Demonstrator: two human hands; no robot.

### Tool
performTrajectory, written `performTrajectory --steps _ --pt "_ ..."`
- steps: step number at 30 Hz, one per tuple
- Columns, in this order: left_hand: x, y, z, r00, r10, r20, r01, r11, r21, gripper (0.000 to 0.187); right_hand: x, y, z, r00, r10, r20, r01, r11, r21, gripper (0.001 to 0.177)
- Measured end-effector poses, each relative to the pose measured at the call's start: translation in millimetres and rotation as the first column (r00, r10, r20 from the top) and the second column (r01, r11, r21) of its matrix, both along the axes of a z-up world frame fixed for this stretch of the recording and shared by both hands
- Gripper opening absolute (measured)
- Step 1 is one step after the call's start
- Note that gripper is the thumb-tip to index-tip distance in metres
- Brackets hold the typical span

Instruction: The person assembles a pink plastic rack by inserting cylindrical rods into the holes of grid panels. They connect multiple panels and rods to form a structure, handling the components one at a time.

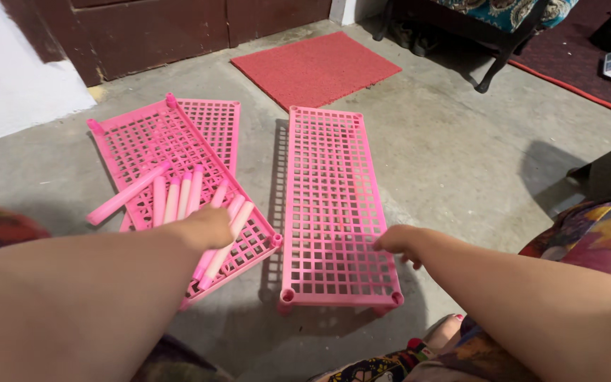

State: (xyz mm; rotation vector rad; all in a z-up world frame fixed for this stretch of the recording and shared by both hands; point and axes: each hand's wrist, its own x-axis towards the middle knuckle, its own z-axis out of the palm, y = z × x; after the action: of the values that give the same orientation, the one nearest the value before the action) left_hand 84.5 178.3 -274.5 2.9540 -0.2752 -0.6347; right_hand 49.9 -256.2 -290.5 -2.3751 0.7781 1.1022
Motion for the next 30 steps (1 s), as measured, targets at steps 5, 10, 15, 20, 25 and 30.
performTrajectory --steps 5,10,15,20,25,30 --pt "-18 6 -46 0.987 0.028 -0.159 0.002 0.982 0.189 0.038 4 3 8 0.993 -0.023 0.114 0.025 1.0 -0.018 0.053" --pt "-45 -19 5 0.936 0.302 -0.183 -0.27 0.946 0.182 0.05 -9 -10 -2 0.988 -0.051 0.143 0.046 0.998 0.035 0.04" --pt "-50 -28 23 0.933 0.303 -0.195 -0.271 0.947 0.174 0.048 -6 -3 -3 0.981 -0.058 0.187 0.044 0.996 0.075 0.033" --pt "-48 -26 1 0.94 0.314 -0.135 -0.301 0.947 0.113 0.043 -6 2 -15 0.955 -0.14 0.261 0.114 0.987 0.113 0.042" --pt "-54 -28 9 0.969 0.198 -0.145 -0.183 0.977 0.111 0.05 17 14 24 0.923 -0.107 0.37 0.097 0.994 0.047 0.038" --pt "-50 -33 2 0.967 -0.005 -0.253 0.068 0.967 0.244 0.041 61 -12 221 0.618 -0.142 0.773 0.076 0.99 0.121 0.034"
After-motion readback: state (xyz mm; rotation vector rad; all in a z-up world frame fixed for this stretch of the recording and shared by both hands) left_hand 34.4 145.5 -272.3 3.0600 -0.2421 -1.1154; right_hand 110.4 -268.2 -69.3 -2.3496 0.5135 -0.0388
